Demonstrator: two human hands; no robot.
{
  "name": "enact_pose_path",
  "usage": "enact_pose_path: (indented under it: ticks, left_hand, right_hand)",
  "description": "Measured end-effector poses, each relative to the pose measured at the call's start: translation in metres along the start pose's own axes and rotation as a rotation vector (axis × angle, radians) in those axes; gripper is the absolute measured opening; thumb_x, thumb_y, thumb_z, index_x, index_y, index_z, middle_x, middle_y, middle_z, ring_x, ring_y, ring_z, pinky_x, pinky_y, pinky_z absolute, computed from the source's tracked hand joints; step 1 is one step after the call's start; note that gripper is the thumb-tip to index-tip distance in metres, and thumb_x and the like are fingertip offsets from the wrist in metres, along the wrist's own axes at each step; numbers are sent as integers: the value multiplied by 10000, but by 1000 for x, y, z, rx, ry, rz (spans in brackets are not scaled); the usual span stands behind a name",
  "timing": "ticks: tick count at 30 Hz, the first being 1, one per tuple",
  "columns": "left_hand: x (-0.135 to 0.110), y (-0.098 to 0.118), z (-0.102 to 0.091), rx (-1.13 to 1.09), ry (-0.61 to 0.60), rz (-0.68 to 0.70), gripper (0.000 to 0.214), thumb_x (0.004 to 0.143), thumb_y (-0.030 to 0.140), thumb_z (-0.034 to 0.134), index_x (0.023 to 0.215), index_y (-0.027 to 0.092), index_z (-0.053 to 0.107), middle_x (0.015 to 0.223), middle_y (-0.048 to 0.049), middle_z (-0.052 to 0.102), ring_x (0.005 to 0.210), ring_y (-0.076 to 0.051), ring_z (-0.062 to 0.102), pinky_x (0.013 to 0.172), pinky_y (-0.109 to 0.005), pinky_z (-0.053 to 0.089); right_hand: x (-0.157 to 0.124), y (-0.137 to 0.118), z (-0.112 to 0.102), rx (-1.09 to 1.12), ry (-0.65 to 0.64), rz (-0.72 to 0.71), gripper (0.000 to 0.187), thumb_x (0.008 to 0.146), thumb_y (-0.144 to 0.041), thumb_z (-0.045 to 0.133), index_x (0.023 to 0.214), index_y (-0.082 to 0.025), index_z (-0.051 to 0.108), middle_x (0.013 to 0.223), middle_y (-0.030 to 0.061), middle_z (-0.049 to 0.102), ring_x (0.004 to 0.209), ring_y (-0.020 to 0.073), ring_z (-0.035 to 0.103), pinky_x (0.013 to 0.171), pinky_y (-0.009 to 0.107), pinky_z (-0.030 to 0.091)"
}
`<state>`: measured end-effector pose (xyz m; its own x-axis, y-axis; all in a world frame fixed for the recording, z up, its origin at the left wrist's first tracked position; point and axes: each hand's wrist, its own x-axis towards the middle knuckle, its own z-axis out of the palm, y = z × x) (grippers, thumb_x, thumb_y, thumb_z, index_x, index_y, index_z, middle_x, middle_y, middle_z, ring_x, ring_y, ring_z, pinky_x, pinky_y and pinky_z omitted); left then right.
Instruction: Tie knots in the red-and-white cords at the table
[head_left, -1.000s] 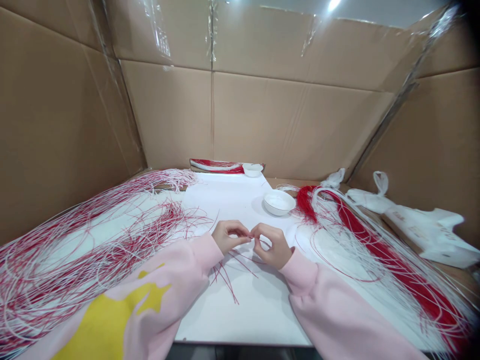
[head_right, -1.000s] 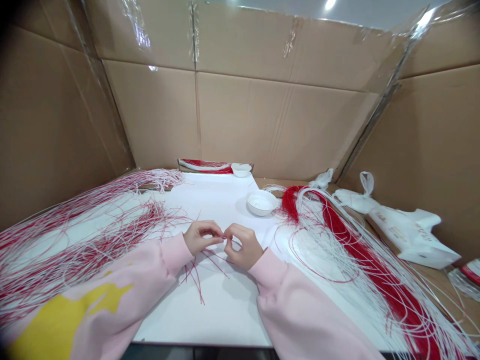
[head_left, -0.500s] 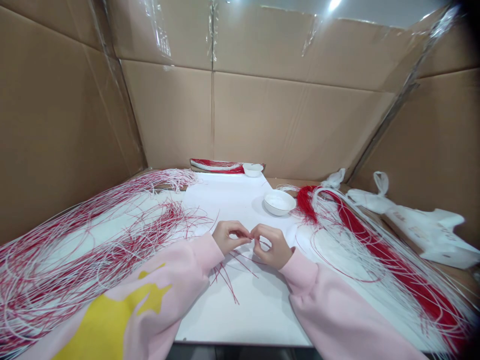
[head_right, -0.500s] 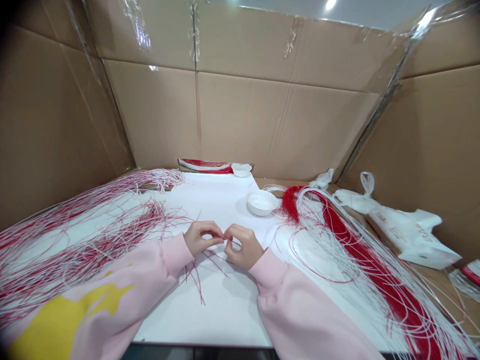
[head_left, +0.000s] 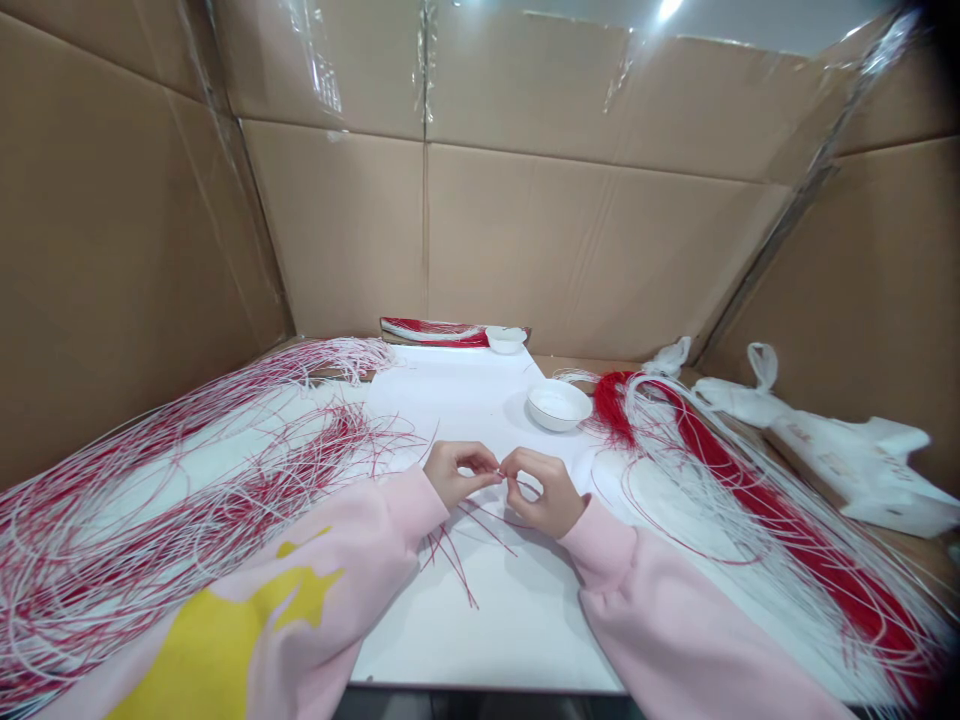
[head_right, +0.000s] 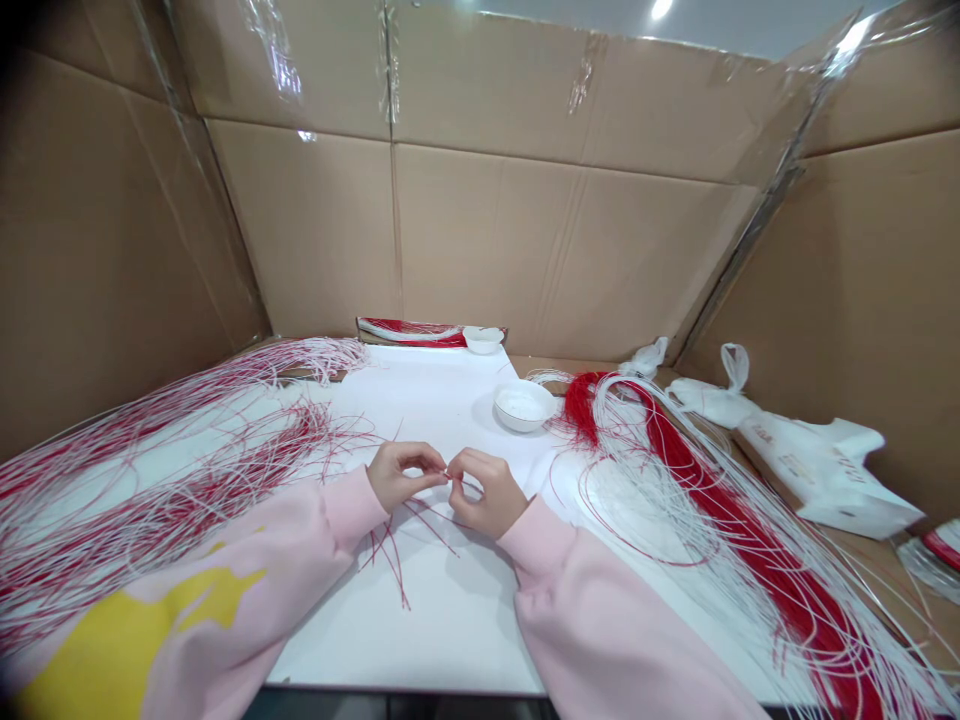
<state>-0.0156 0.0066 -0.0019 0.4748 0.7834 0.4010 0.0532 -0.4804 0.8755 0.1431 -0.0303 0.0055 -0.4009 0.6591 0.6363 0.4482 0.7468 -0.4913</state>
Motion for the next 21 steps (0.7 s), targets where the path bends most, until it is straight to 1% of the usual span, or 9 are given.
enact_pose_path:
  ticks: [5, 13, 21]
  left_hand:
    - [0, 0, 0, 3, 10, -21, 184, 597, 254, 661, 653, 92, 595, 596, -27, 599, 559, -95, 541, 581, -219, 465]
    - [0, -1, -1, -7, 5, -13, 159, 599, 237, 659, 646, 91, 615, 609, -38, 616, 564, -103, 553, 588, -223, 470]
    - [1, -1, 0, -6, 5, 29, 148, 607, 233, 655, 658, 95, 633, 629, -46, 626, 575, -107, 561, 590, -222, 474]
  right_hand:
    - [-1, -1, 0, -3, 4, 4, 158, 645, -23, 423, 655, -180, 435, 670, 15, 523, 611, 124, 482, 585, 248, 387]
    - [-1, -1, -1, 2, 13, 2, 151, 652, -29, 430, 659, -179, 438, 677, 15, 526, 616, 122, 488, 595, 248, 392]
    - [-1, -1, -1, -3, 16, 1, 152, 647, -29, 424, 656, -180, 440, 675, 15, 526, 615, 122, 489, 593, 248, 394]
